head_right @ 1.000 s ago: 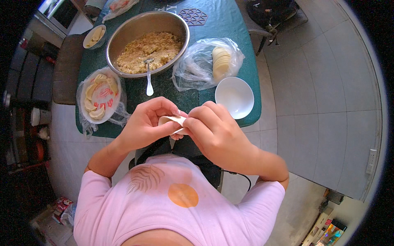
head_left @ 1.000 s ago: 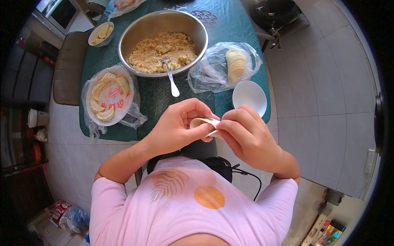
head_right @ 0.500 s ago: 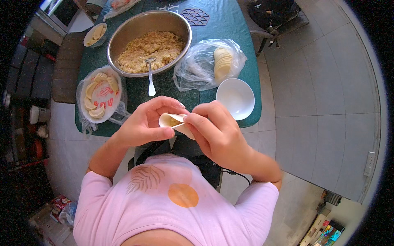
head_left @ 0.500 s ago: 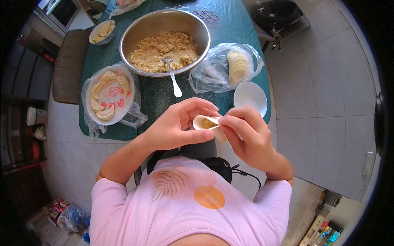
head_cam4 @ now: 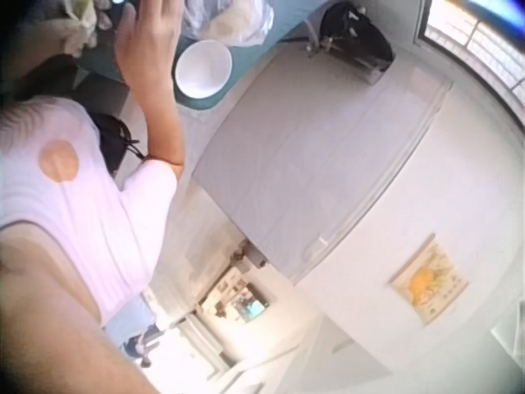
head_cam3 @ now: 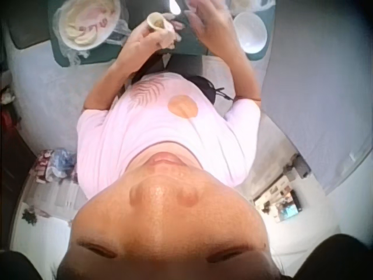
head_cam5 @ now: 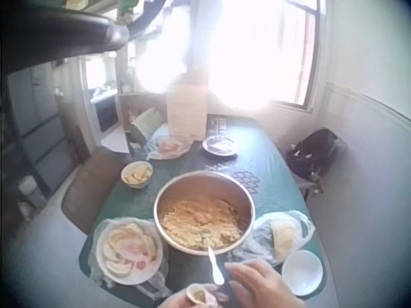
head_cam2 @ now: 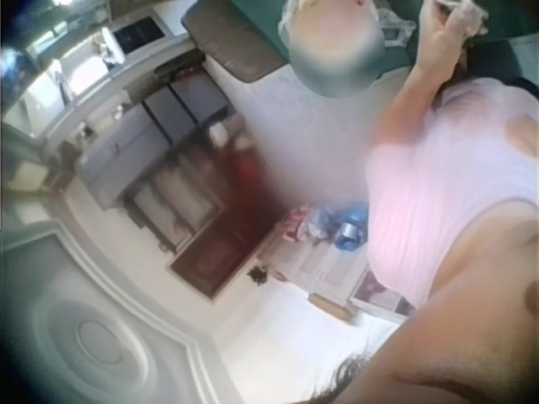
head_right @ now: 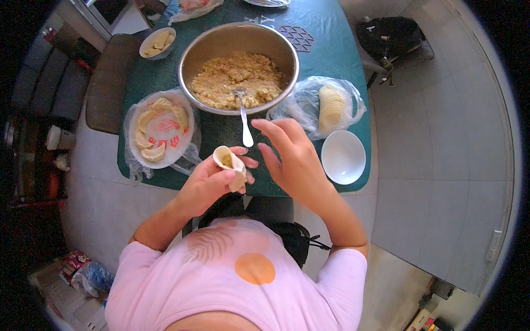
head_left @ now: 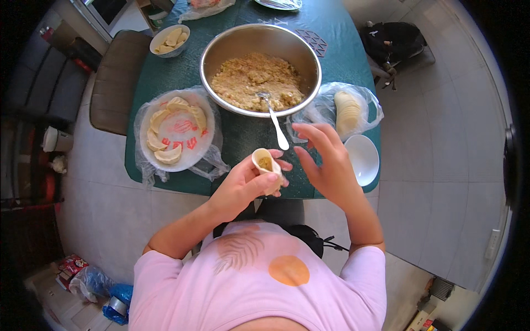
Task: The person scoops meat and vegetable filling from a large metal bowl onto round dough wrappers using a spoon. They fold the wrappers over the filling and pinch the edges to seal them, placing the finished dumplings onto a plate. The process is repeated multiple times throughout the clip.
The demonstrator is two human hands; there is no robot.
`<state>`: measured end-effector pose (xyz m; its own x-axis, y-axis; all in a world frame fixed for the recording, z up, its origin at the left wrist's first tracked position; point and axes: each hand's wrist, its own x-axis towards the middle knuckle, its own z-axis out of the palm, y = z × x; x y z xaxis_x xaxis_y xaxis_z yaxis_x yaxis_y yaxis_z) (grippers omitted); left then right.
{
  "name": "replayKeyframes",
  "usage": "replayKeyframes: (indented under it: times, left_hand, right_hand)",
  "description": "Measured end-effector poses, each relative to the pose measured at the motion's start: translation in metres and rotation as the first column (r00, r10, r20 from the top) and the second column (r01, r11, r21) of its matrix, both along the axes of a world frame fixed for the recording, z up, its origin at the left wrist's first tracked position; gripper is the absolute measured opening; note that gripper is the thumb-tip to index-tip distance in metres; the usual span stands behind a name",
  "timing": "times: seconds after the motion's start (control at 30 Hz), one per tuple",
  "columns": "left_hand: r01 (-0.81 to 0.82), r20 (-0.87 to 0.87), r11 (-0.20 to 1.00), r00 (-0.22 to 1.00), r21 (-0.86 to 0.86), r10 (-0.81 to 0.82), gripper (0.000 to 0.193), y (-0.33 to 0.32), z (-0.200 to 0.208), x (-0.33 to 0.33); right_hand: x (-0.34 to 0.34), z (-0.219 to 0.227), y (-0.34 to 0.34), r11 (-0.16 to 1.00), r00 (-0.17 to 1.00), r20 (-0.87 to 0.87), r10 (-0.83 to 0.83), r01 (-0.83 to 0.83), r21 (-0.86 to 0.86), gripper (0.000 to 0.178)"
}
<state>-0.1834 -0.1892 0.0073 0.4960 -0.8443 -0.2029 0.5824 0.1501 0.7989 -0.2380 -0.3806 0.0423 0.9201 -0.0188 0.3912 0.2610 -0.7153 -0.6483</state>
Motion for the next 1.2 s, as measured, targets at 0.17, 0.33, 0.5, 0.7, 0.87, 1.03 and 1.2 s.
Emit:
replayKeyframes:
  times: [0.17,0.33,0.5,0.7,0.87,1.03,1.2]
  left_hand:
    - [0.003,-0.22,1.0,0.976,-0.001,-0.003,0.039,0.022,0.012,0.011]
    - [0.006,-0.222,0.998,0.975,0.055,0.006,0.031,0.04,0.009,0.028]
    - [0.011,-0.292,0.999,0.956,0.036,0.0,0.022,0.048,-0.003,0.043]
    - [0.042,-0.353,0.996,0.936,0.076,-0.012,0.017,0.044,-0.009,0.052]
    - [0.022,-0.351,0.997,0.937,0.073,0.005,0.019,0.044,-0.011,0.059]
    - [0.01,-0.338,0.995,0.941,0.098,0.024,0.026,0.047,-0.01,0.065]
    - [-0.006,-0.328,0.995,0.944,0.103,0.04,0.036,0.047,-0.003,0.069]
  right_hand:
    - [0.031,-0.017,0.0,0.926,0.994,-0.017,0.105,-0.104,-0.363,0.043]
    - [0.05,-0.016,-0.005,0.954,0.995,0.063,0.083,-0.061,-0.294,0.034]
    - [0.068,0.0,-0.013,0.989,0.983,0.165,-0.08,0.099,-0.111,0.017]
    - [0.119,-0.012,-0.023,0.995,0.992,0.121,-0.033,0.044,-0.093,0.013]
    - [0.169,-0.031,-0.026,0.986,0.991,0.13,0.014,0.008,-0.164,0.013]
    - [0.182,-0.038,-0.011,0.977,0.999,0.051,0.015,-0.004,-0.212,0.012]
    - [0.171,-0.029,0.004,0.995,0.999,0.043,0.006,-0.002,-0.099,0.016]
